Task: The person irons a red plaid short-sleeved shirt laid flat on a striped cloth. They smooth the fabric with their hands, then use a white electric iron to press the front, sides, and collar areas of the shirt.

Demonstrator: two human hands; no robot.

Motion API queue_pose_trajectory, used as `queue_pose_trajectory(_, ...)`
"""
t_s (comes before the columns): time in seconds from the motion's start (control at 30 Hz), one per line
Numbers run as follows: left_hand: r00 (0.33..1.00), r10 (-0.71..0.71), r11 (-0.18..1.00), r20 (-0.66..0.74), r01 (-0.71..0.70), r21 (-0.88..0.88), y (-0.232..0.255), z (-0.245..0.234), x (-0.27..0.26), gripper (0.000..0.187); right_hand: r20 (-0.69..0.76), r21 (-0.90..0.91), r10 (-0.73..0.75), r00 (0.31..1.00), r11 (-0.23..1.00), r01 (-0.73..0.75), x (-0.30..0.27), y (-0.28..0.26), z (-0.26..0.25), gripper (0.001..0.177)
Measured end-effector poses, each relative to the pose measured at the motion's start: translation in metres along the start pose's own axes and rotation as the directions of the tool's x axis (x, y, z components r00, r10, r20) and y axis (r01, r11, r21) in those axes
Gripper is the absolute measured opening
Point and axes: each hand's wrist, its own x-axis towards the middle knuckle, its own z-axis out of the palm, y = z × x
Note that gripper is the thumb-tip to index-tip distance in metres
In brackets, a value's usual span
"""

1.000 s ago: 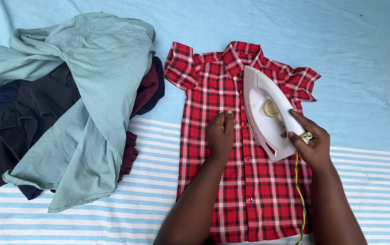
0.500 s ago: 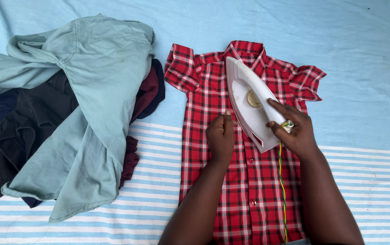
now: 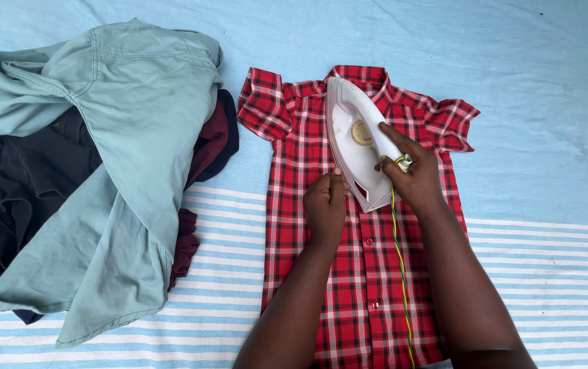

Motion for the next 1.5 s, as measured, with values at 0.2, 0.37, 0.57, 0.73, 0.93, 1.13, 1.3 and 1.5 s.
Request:
queue_pose_trajectory(0.2,1.000,0.010,1.000,-0.004,-0.010,0.027,0.001,-0.001,0.000,0.044,-0.060,0.121,-0.062,0.996,0.990,0.069,0.008,0.009,0.013,0.062)
queue_pose_trajectory(0.37,1.000,0.022,0.999,-0.019,-0.022,-0.025,-0.001,-0.001,0.000,0.045,-0.109,0.230,-0.081,0.991,0.968,0.105,0.027,0.015,0.024,0.061)
queue_pose_trajectory(0.57,0.999,-0.046,0.995,-0.022,0.044,-0.085,-0.001,0.000,0.001,0.043,-0.145,0.157,-0.051,0.988,0.985,0.074,0.067,0.017,0.039,0.063)
queue_pose_trajectory(0.73,0.998,0.038,0.995,-0.044,-0.042,-0.088,-0.006,0.000,0.002,0.043,-0.166,0.195,-0.078,0.983,0.975,0.110,0.104,0.022,0.053,0.061)
queue_pose_trajectory(0.93,0.998,-0.030,0.997,-0.046,0.027,-0.073,0.001,0.000,0.003,0.044,-0.203,0.199,-0.069,0.977,0.974,0.110,0.098,0.014,0.057,0.061)
queue_pose_trajectory(1.13,0.997,-0.075,0.988,-0.030,0.070,-0.136,0.004,-0.002,0.002,0.046,-0.237,0.115,-0.059,0.970,0.989,0.088,0.082,0.012,0.058,0.061)
queue_pose_trajectory(1.3,0.999,-0.028,0.996,-0.041,0.025,-0.083,0.000,-0.001,0.002,0.046,-0.234,0.234,-0.061,0.970,0.965,0.117,0.105,0.025,0.059,0.060)
queue_pose_trajectory(1.5,1.000,0.004,1.000,0.016,-0.004,-0.011,0.002,0.000,0.000,0.044,-0.130,0.332,-0.127,0.983,0.929,0.164,0.159,0.031,0.059,0.061)
